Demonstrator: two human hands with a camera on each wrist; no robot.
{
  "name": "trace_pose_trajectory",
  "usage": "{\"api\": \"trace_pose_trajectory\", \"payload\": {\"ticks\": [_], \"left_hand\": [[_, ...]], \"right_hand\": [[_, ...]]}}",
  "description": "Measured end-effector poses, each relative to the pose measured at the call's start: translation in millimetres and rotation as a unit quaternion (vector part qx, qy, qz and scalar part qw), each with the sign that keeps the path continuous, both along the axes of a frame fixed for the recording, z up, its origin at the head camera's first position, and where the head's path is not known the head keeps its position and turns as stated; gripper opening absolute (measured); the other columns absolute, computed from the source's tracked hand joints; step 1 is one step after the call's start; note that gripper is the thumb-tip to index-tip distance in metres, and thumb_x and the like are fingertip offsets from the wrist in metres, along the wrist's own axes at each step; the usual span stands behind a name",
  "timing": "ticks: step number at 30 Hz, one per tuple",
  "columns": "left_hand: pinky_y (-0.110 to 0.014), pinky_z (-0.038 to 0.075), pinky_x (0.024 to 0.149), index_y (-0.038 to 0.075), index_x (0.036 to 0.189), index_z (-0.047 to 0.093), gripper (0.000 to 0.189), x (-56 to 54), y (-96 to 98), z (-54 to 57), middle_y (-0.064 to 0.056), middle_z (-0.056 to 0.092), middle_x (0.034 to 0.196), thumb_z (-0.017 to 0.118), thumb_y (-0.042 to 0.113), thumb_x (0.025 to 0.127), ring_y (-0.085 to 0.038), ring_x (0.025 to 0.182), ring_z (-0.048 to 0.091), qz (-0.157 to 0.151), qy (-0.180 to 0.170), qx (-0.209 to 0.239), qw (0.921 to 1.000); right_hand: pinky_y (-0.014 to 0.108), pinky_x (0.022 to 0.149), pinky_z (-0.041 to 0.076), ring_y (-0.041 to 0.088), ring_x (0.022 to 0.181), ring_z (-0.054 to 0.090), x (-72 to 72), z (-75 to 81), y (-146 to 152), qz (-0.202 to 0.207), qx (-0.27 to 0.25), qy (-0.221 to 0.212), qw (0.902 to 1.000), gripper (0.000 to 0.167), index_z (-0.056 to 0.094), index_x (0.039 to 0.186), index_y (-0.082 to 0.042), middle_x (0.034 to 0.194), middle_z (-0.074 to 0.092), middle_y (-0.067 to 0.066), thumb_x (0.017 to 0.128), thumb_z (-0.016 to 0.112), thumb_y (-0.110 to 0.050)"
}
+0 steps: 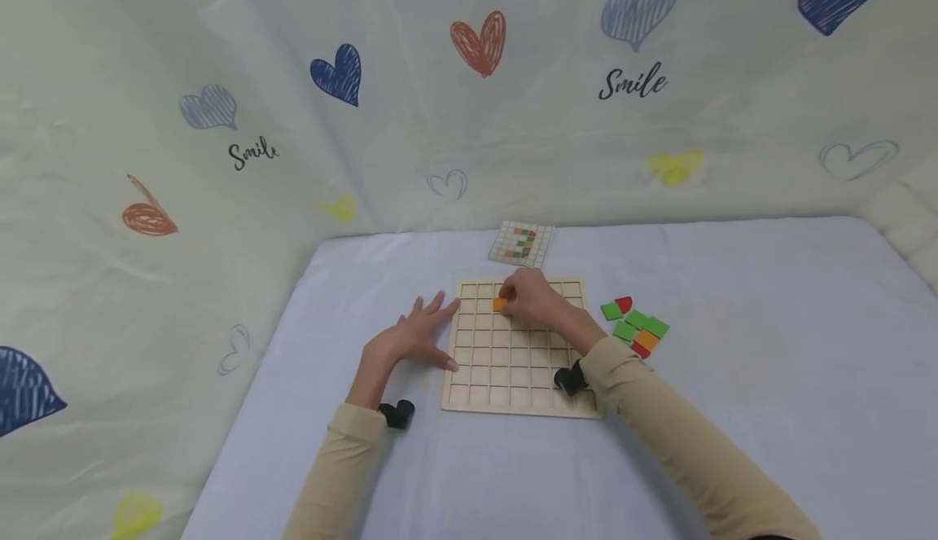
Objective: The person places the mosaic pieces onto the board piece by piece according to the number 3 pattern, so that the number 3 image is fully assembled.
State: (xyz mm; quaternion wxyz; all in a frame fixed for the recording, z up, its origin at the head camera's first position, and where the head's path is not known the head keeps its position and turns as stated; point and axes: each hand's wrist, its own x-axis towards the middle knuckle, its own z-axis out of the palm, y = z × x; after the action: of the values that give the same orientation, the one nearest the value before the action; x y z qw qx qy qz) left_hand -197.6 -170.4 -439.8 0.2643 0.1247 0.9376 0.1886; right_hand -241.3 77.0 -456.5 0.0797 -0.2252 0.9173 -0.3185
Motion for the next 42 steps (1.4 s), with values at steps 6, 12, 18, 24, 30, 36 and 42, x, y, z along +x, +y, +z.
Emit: {"api": "trace_pose_trajectory", "payload": {"ticks": [6, 12, 18, 24, 30, 36, 42], "left_hand": [[-0.066, 0.007, 0.126, 0.029, 0.166, 0.02, 0.114, -3.3, 7.5, 2.0, -0.004, 0.0, 0.175, 0.09, 0.04, 0.077, -0.039, 0.159, -0.009, -0.009, -0.005, -0.018, 0.9998], [-0.066, 0.008, 0.126, 0.029, 0.166, 0.018, 0.113, -4.0, 11.8, 1.2, -0.005, -0.001, 0.175, 0.089, 0.041, 0.079, -0.04, 0.159, -0.009, -0.014, -0.006, -0.032, 0.9994], [-0.067, 0.008, 0.125, 0.028, 0.166, 0.018, 0.114, -4.0, 9.5, 2.7, -0.005, -0.001, 0.175, 0.09, 0.04, 0.078, -0.041, 0.159, -0.008, -0.015, -0.001, -0.029, 0.9995], [-0.067, 0.009, 0.125, 0.027, 0.166, 0.019, 0.114, -4.5, 7.2, 3.1, -0.006, 0.0, 0.175, 0.09, 0.04, 0.078, -0.041, 0.159, -0.007, -0.013, 0.006, -0.024, 0.9996], [-0.068, 0.009, 0.124, 0.027, 0.166, 0.02, 0.114, -2.6, 7.2, 6.8, -0.007, 0.0, 0.175, 0.09, 0.038, 0.078, -0.042, 0.159, -0.006, -0.006, 0.003, -0.024, 0.9997], [-0.068, 0.011, 0.124, 0.026, 0.166, 0.022, 0.113, 0.3, 7.1, 4.0, -0.007, 0.003, 0.175, 0.091, 0.037, 0.078, -0.042, 0.159, -0.005, 0.0, 0.005, -0.025, 0.9997], [-0.069, 0.011, 0.124, 0.025, 0.166, 0.023, 0.112, 2.7, 6.4, -0.4, -0.009, 0.003, 0.175, 0.09, 0.037, 0.078, -0.043, 0.159, -0.004, -0.002, 0.006, -0.022, 0.9997]], "right_hand": [[0.04, 0.078, 0.059, 0.027, 0.086, 0.068, 0.0, 0.2, 6, 0.006, 0.003, 0.016, 0.9999, 0.019, 0.077, 0.1, 0.006, 0.094, 0.073, 0.016, 0.085, 0.081, -0.005], [0.041, 0.082, 0.06, 0.027, 0.091, 0.071, 4.4, 4.2, 13, 0.007, 0.003, 0.006, 1.0, 0.023, 0.076, 0.107, 0.003, 0.101, 0.075, 0.015, 0.085, 0.079, -0.004], [0.042, 0.081, 0.061, 0.03, 0.094, 0.074, 9.6, 9.8, 19, 0.022, -0.015, 0.003, 0.9996, 0.023, 0.074, 0.11, 0.004, 0.107, 0.075, 0.018, 0.088, 0.077, -0.001], [0.044, 0.08, 0.061, 0.033, 0.094, 0.073, 13.7, 15.2, 32, 0.025, -0.025, 0.022, 0.9992, 0.021, 0.074, 0.111, 0.005, 0.107, 0.075, 0.02, 0.091, 0.072, 0.0], [0.043, 0.078, 0.06, 0.029, 0.09, 0.07, 18.6, 18.4, 51, 0.013, -0.011, 0.032, 0.9993, 0.019, 0.074, 0.111, 0.003, 0.103, 0.074, 0.016, 0.092, 0.071, -0.001], [0.035, 0.073, 0.056, 0.022, 0.083, 0.067, 26.2, 17.1, 73, -0.002, 0.0, 0.034, 0.9994, 0.017, 0.075, 0.107, 0.002, 0.096, 0.073, 0.01, 0.091, 0.073, -0.003], [0.031, 0.069, 0.052, 0.019, 0.08, 0.064, 37.5, 14.0, 95, -0.015, 0.0, 0.05, 0.9987, 0.016, 0.076, 0.106, 0.002, 0.093, 0.073, 0.007, 0.09, 0.073, -0.002]]}}
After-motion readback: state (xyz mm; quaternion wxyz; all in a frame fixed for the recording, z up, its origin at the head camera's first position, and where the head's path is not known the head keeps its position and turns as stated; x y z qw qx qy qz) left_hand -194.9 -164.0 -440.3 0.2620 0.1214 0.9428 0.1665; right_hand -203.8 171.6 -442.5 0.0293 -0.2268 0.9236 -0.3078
